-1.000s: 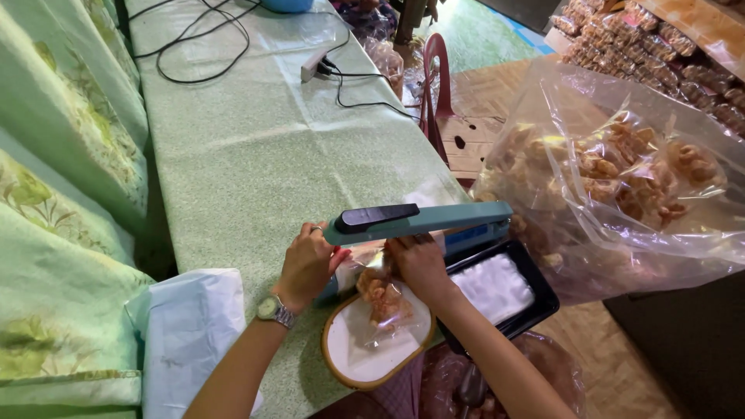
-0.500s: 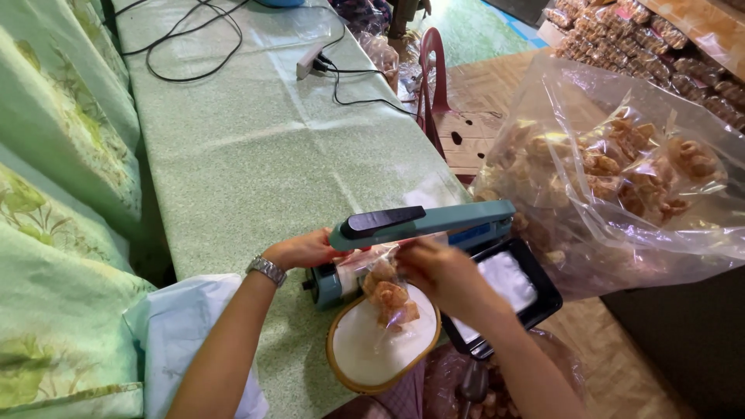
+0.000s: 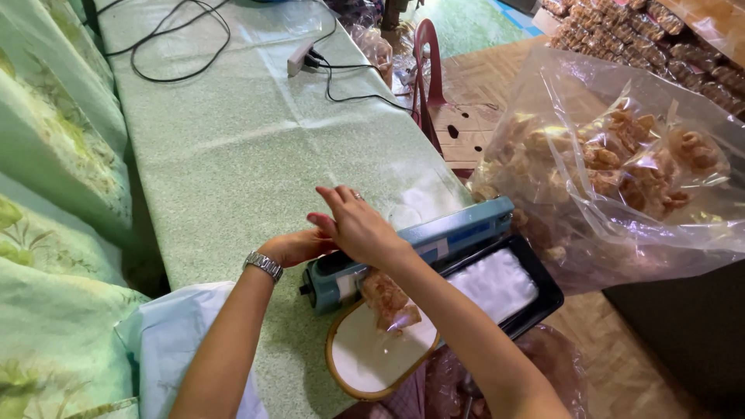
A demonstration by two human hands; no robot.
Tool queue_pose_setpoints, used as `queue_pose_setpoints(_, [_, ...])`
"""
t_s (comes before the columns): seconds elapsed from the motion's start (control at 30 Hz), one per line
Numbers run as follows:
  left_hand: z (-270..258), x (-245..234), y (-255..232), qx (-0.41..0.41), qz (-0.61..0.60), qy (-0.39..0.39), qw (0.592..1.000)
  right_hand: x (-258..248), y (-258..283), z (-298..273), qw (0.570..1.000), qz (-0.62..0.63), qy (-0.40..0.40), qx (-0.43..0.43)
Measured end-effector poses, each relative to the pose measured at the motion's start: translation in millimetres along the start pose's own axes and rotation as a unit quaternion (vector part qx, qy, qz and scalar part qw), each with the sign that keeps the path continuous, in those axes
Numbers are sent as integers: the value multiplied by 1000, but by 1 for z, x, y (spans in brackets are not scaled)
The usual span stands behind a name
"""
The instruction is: Packaging fried snacks into small plastic bags and sealing them with a heat sealer
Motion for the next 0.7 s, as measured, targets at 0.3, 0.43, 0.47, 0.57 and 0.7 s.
queue_pose_setpoints(0.3, [23,-4,-112,-246,-569,40,784,-3,7,-4,988,5,139,69])
queue_pose_setpoints(0.43, [15,2,-61,-323,-694,80,639,1,2,-7,993,-14,101,60])
queue_pose_setpoints(0.47, [15,5,-50,-339,-721,89,598,2,1,-8,995,-13,86,53])
queue_pose_setpoints(0.57, [12,12,-23,-384,-789,117,465,7,-5,-8,994,-21,91,61])
queue_pose_setpoints(0.7, [8,18,13,-434,-847,152,268,13,-10,-9,994,-28,85,61])
Point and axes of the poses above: each hand's wrist, its own z-axis towards the middle knuckle, its own x-axis out of the palm, y = z × x, the point moved 3 cm from there along z, towards the middle knuckle, and after that the axes turned 15 degrees about -x, right-handed, at the moved point
